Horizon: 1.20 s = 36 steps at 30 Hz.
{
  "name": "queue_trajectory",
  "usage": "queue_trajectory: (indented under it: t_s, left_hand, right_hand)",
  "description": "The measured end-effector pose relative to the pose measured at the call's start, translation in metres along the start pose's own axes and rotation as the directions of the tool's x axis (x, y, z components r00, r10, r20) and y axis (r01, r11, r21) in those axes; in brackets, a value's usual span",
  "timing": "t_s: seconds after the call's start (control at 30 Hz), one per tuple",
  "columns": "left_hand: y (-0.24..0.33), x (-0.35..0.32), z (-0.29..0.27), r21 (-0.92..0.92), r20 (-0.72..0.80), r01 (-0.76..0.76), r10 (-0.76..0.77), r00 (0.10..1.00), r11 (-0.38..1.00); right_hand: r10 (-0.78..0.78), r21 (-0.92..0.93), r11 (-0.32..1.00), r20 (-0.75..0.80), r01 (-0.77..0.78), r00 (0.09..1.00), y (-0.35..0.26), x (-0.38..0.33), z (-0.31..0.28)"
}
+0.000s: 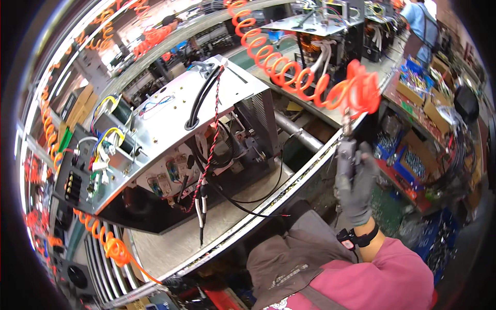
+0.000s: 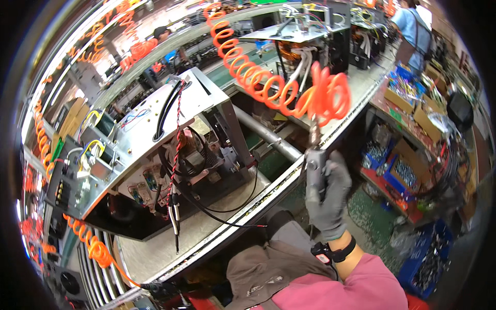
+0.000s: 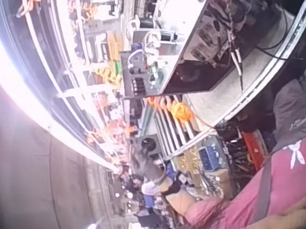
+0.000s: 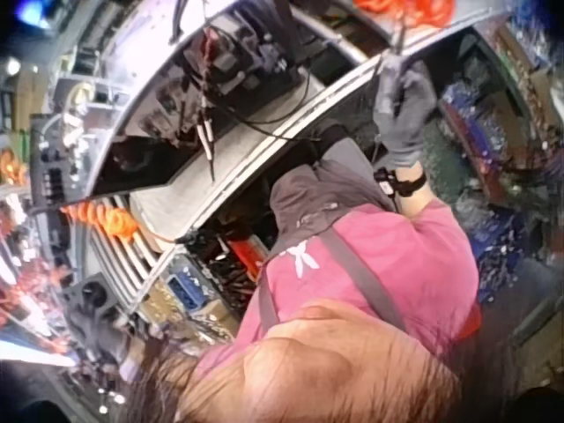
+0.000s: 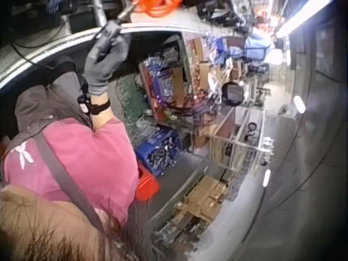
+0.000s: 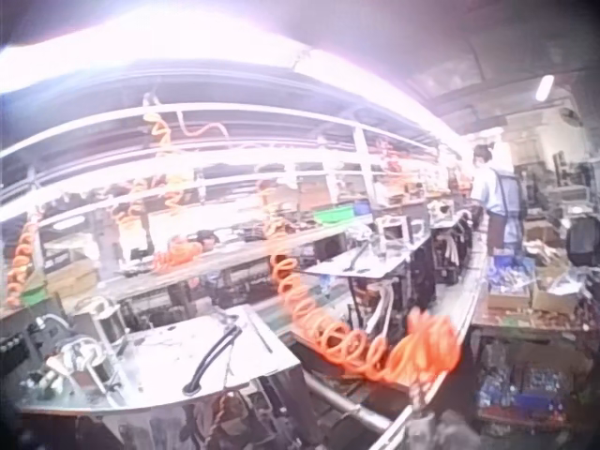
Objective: Assembling wiring harnesses and internal electronic components inside a metal chassis on a factory conveyor line.
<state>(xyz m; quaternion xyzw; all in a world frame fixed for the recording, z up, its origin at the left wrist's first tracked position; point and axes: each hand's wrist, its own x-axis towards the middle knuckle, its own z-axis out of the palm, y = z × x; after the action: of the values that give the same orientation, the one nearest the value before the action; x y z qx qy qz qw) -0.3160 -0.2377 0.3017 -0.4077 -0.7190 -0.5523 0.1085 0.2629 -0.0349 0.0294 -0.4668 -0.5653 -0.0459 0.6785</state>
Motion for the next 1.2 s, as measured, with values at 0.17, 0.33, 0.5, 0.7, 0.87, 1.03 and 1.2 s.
queue_trajectory:
  t_s: [0.17,0.33,0.5,0.7,0.87,1.03,1.2]
  left_hand:
    - [0.07,-0.114,0.135,-0.037,0.528,-0.307,0.28,0.802,0.951]
    - [0.093,-0.221,0.269,-0.241,0.921,0.305,0.118,0.371,0.921]
    - [0.087,-0.285,0.356,-0.038,0.981,0.87,-0.146,0.125,0.492]
    - [0.095,-0.306,0.392,0.091,0.994,0.986,-0.054,-0.099,-0.143]
    - [0.104,-0.301,0.399,0.125,0.985,0.95,-0.078,-0.153,-0.286]
    - [0.105,-0.293,0.393,0.169,0.984,0.98,-0.043,-0.174,-0.107]
    - [0.112,-0.284,0.385,0.033,0.998,0.994,-0.063,-0.027,0.101]
  right_hand:
    - [0.221,0.444,0.887,-0.174,-0.123,0.96,-0.014,0.083,-0.031]
    - [0.279,0.741,0.152,0.602,-0.654,0.748,-0.024,0.08,-0.02]
    - [0.452,0.857,0.178,0.366,-0.484,0.813,-0.025,0.075,0.002]
    - [0.383,0.908,0.284,0.186,-0.307,0.905,-0.035,0.089,0.014]
    - [0.43,0.902,0.307,0.154,-0.304,0.89,-0.035,0.083,0.023]
    - [0.448,0.907,0.296,0.146,-0.3,0.882,-0.031,0.084,0.019]
    - [0.407,0.92,0.27,0.157,-0.282,0.9,-0.037,0.086,0.018]
